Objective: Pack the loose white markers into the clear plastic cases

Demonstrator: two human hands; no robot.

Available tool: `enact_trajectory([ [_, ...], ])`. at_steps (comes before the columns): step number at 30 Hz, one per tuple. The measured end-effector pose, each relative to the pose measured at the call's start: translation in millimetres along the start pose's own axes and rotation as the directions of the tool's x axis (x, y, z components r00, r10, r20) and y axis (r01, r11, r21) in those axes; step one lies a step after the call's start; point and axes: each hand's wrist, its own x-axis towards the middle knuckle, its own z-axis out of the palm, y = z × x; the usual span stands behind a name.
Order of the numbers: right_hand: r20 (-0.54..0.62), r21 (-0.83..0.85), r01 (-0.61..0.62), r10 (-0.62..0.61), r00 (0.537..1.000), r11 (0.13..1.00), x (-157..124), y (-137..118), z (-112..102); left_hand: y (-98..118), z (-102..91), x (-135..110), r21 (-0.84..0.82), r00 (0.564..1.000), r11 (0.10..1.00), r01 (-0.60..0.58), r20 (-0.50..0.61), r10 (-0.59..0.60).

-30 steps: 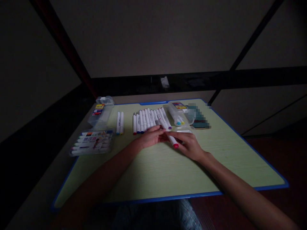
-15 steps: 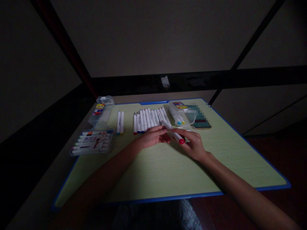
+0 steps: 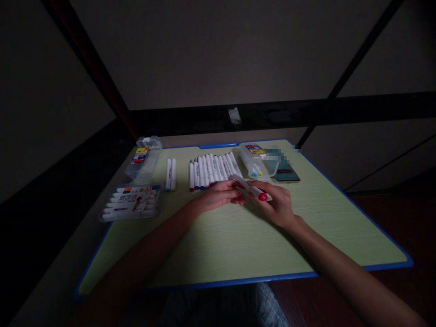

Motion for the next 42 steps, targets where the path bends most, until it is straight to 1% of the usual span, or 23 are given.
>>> enact_trajectory([
  [2, -0.016, 0.007, 0.003, -0.003, 1.0, 1.0, 1, -1, -1, 1, 1.2, 0, 0.012, 1.0, 1.0, 0.002, -0.004, -0.002],
  [6, -0.09, 0.022, 0.021, -0.019, 0.996, 1.0, 2, -1, -2, 3, 2.5, -2, 0.042, 1.0, 0.999, 0.01, -0.003, -0.009],
  [9, -0.132, -0.012, 0.001, -0.003, 0.991, 1.0, 0, 1, -1, 3, 2.4, -2, 0.061, 1.0, 0.998, 0.014, 0.005, -0.014],
  [11, -0.18, -0.041, -0.003, -0.005, 0.984, 0.999, -3, 4, 0, 3, 1.9, -2, 0.054, 1.0, 0.998, 0.017, 0.001, -0.017],
  [16, -0.348, -0.099, 0.013, -0.046, 0.936, 0.995, -6, 9, 0, 3, 2.3, -2, 0.048, 0.999, 0.998, 0.032, -0.019, -0.031],
  [20, -0.433, -0.159, -0.016, -0.055, 0.9, 0.987, -5, 10, -4, 5, 4.9, -4, 0.055, 0.998, 0.998, 0.043, -0.036, -0.041],
  [24, -0.465, -0.201, -0.053, -0.048, 0.884, 0.978, -4, 11, -5, 4, 4.1, -3, 0.054, 0.999, 0.998, 0.038, -0.03, -0.036],
  [29, -0.476, -0.222, -0.052, -0.062, 0.877, 0.974, -4, 10, -7, 3, 1.2, -2, 0.061, 0.999, 0.998, 0.033, -0.026, -0.031],
  [34, -0.498, -0.237, -0.043, -0.084, 0.863, 0.971, -3, 12, -10, 5, 3.2, -4, 0.08, 0.999, 0.996, 0.03, -0.022, -0.028],
  [39, -0.534, -0.262, -0.097, -0.06, 0.844, 0.96, -4, 16, -12, 6, 4.8, -4, 0.072, 0.999, 0.997, 0.034, -0.017, -0.033],
  [42, -0.55, -0.25, -0.095, -0.061, 0.833, 0.964, -3, 17, -13, 6, 4.8, -4, 0.077, 0.999, 0.996, 0.035, -0.013, -0.034],
])
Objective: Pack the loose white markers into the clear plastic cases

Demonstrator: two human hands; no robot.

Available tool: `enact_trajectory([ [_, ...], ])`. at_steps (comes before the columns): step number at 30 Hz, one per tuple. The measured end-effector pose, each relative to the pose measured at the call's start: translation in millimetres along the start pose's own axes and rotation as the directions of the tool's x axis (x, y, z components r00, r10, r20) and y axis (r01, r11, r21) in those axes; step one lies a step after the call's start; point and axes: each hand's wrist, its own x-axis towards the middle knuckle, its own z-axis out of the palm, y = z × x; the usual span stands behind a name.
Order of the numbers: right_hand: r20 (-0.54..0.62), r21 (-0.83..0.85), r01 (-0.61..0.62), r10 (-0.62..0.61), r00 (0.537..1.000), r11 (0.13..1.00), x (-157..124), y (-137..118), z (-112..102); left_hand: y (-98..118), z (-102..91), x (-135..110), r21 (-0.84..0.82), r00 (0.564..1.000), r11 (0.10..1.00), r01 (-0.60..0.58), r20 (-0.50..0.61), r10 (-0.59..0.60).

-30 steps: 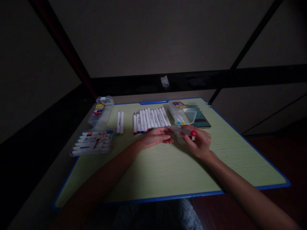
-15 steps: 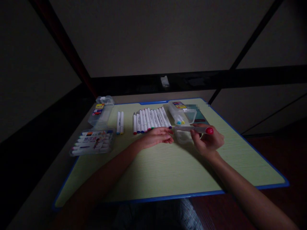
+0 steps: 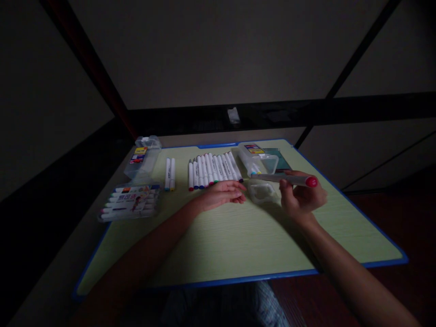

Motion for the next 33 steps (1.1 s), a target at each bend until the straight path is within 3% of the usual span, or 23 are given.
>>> enact_trajectory([
  [7, -0.017, 0.003, 0.022, -0.022, 1.0, 1.0, -2, 8, 0, 1, 0.0, -1, 0.018, 1.0, 1.0, 0.004, -0.009, -0.003],
  [14, 0.075, -0.058, 0.211, -0.206, 0.976, 0.976, 2, 14, 0, -1, -1.3, 1, 0.025, 1.0, 1.0, -0.005, 0.009, 0.005],
  [19, 0.181, -0.079, 0.135, -0.119, 0.976, 0.988, 4, 12, 0, 0, 0.0, 0, 0.028, 1.0, 1.0, 0.006, -0.003, -0.006],
  [33, 0.309, -0.079, 0.025, 0.001, 0.951, 0.997, 9, 8, 1, 1, 1.7, -1, 0.03, 1.0, 1.0, 0.008, -0.011, -0.008],
])
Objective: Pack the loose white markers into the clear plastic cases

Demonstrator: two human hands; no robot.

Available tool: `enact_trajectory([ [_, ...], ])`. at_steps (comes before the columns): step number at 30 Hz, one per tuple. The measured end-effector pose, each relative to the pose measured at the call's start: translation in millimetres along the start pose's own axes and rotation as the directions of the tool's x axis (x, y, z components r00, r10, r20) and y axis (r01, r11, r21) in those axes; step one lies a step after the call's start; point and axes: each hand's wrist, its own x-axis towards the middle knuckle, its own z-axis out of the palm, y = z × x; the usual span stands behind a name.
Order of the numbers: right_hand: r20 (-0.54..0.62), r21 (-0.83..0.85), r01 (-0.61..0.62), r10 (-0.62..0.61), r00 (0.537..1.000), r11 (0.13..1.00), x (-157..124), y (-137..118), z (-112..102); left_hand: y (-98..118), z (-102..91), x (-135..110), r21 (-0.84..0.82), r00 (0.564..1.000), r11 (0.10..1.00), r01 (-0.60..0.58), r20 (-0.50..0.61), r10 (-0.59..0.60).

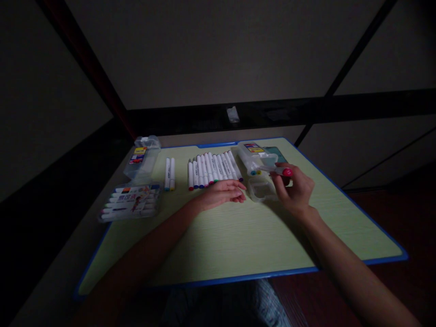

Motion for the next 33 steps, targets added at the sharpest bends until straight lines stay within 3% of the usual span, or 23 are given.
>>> enact_trajectory([
  [12, 0.041, 0.041, -0.03, 0.028, 0.999, 0.999, -0.5, 2.7, 3.3, -0.6, -0.3, 0.0, 0.032, 1.0, 0.999, -0.007, 0.004, 0.007],
  [22, 0.196, 0.034, -0.056, 0.049, 0.979, 0.998, 2.0, 2.4, 4.5, -0.7, -0.4, 0.4, 0.04, 1.0, 0.999, -0.004, 0.005, 0.004],
  [33, 0.363, -0.042, -0.119, 0.126, 0.923, 0.992, 3.8, 1.7, 5.2, 1.6, 1.5, -1.0, 0.041, 1.0, 0.999, 0.009, -0.005, -0.008],
])
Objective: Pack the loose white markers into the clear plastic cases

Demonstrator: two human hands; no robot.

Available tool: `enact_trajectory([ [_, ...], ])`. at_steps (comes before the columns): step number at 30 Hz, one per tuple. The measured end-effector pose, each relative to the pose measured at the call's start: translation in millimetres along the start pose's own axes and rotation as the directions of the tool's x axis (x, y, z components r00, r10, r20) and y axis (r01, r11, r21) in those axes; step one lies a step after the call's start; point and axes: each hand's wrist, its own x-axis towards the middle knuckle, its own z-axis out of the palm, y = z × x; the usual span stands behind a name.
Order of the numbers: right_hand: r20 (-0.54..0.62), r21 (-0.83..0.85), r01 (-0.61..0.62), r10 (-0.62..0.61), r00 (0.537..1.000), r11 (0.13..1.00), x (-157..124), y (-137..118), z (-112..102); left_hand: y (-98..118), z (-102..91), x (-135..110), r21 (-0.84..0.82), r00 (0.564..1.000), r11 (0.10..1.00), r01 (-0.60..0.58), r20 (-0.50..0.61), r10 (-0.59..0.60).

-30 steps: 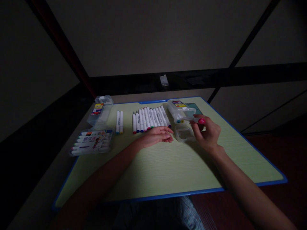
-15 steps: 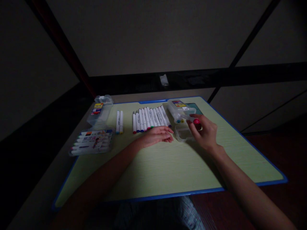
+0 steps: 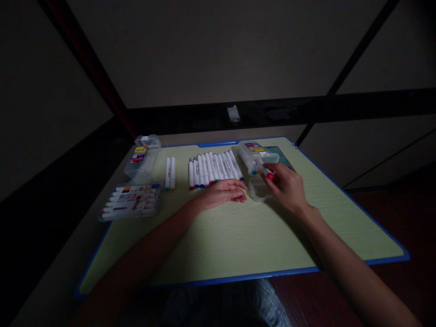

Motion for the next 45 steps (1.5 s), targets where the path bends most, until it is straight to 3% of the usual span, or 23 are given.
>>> enact_trajectory([
  [6, 0.055, -0.015, -0.026, 0.027, 0.998, 1.0, 0.4, 1.3, 1.3, -0.9, -0.5, 0.2, -0.005, 1.0, 1.0, 0.0, -0.003, 0.0],
  [45, 0.087, -0.064, -0.089, 0.095, 0.992, 0.994, 1.6, 1.8, 2.1, -1.8, -1.5, 0.9, 0.006, 1.0, 1.0, 0.002, -0.003, -0.002],
])
